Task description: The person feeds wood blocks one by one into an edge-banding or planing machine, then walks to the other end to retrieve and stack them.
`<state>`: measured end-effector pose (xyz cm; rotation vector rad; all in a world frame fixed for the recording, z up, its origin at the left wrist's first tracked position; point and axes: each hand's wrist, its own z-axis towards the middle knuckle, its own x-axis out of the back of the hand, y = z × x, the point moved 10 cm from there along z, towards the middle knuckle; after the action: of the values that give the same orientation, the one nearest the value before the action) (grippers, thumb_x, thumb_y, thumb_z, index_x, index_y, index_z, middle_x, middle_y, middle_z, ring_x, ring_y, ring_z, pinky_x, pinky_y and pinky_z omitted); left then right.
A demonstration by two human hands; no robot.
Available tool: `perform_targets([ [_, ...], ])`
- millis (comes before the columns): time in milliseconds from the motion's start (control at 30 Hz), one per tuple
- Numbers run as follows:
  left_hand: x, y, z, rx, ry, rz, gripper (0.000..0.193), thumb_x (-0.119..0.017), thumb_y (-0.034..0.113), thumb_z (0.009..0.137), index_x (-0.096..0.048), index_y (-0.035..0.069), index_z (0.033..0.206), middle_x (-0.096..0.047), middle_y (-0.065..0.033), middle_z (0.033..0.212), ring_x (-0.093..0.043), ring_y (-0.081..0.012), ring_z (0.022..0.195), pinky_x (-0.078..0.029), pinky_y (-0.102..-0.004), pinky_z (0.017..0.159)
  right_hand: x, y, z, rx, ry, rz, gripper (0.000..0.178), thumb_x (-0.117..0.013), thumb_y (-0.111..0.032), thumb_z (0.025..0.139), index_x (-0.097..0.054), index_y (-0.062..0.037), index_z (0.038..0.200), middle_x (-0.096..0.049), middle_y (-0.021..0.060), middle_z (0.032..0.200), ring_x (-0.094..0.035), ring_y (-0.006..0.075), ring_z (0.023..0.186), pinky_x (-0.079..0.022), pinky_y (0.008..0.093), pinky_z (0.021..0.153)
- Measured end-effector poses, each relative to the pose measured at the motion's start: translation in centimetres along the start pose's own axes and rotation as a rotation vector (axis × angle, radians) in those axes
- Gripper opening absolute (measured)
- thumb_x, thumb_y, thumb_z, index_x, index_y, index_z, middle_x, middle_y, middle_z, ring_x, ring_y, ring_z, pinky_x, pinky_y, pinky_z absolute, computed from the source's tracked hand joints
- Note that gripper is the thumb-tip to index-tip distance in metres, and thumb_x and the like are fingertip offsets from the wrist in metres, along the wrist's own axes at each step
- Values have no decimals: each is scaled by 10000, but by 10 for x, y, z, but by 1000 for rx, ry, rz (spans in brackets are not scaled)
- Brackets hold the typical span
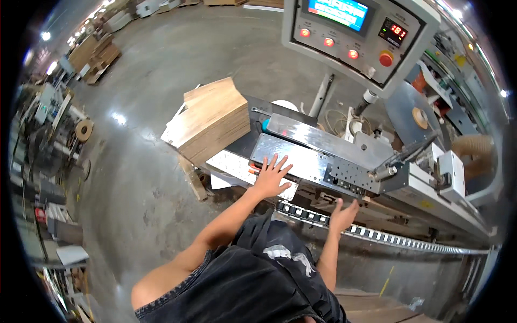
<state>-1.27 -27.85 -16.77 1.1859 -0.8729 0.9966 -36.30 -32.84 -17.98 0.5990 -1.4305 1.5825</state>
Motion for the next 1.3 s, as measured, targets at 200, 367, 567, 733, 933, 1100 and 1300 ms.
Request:
perform_targets([
  [200, 4, 11, -5, 19, -137, 3, 794, -730, 431, 914, -478, 89, 1585, -299, -225, 1725, -250, -502, 1581, -156, -714, 1250, 15, -56, -55, 149, 107, -76, 690, -623, -448, 1045, -493, 56, 1498, -406, 308, 1623, -383, 498, 1493, -275, 604, 1240],
  [367, 23, 19, -11, -13, -125, -116, 643, -737, 306, 915, -568, 34, 1472, -474, -259, 1592, -372, -517, 1491, -203, -697, 1236, 38, -2, -139, -113, 110, -179, 767, -668, -383, 1007, -391, 6, 1608, -241, 268, 1724, -296, 466, 1561, -274, 583, 1259],
  [567, 45, 208, -47, -568, -626, -774, 320, -710, 194, 1005, -720, 20, 1273, -716, -198, 1326, -700, -358, 1192, -549, -409, 1002, 8, 221, -391, -1025, -371, -124, 501, -581, -358, 1037, -649, -59, 1433, -668, 306, 1355, -615, 431, 1324, -425, 517, 1170],
  [733, -95, 294, -140, -650, -1378, -809, 276, -628, 106, 1006, -764, 80, 1244, -758, -151, 1278, -706, -340, 1212, -532, -410, 1037, -22, 273, -578, -1421, -244, 194, 429, -575, -350, 1040, -723, -34, 1290, -748, 250, 1198, -696, 394, 1119, -538, 500, 990],
  [933, -212, 337, -196, -914, -1638, -307, 298, -604, 152, 972, -811, 178, 1184, -774, -166, 1183, -704, -393, 1139, -533, -462, 1027, -38, 293, -614, -1473, -285, 450, 431, -631, -337, 1040, -711, -18, 1319, -771, 202, 1164, -711, 331, 1033, -547, 456, 931],
  [1100, -204, 457, -205, -1232, -1584, 59, 303, -605, 274, 970, -793, 132, 1161, -769, -178, 1166, -708, -399, 1109, -547, -485, 979, -6, 389, -490, -1099, 162, 646, 442, -678, -327, 1040, -700, -5, 1343, -790, 162, 1135, -723, 278, 961, -556, 420, 882],
  [1300, -242, 532, -226, -1518, -1492, 224, 381, -595, 395, 987, -780, 111, 1160, -774, -196, 1090, -718, -408, 1070, -529, -557, 934, 75, 401, -386, -1222, 255, 972, 495, -689, -325, 1054, -637, -13, 1435, -741, 142, 1308, -696, 259, 1121, -533, 376, 978],
])
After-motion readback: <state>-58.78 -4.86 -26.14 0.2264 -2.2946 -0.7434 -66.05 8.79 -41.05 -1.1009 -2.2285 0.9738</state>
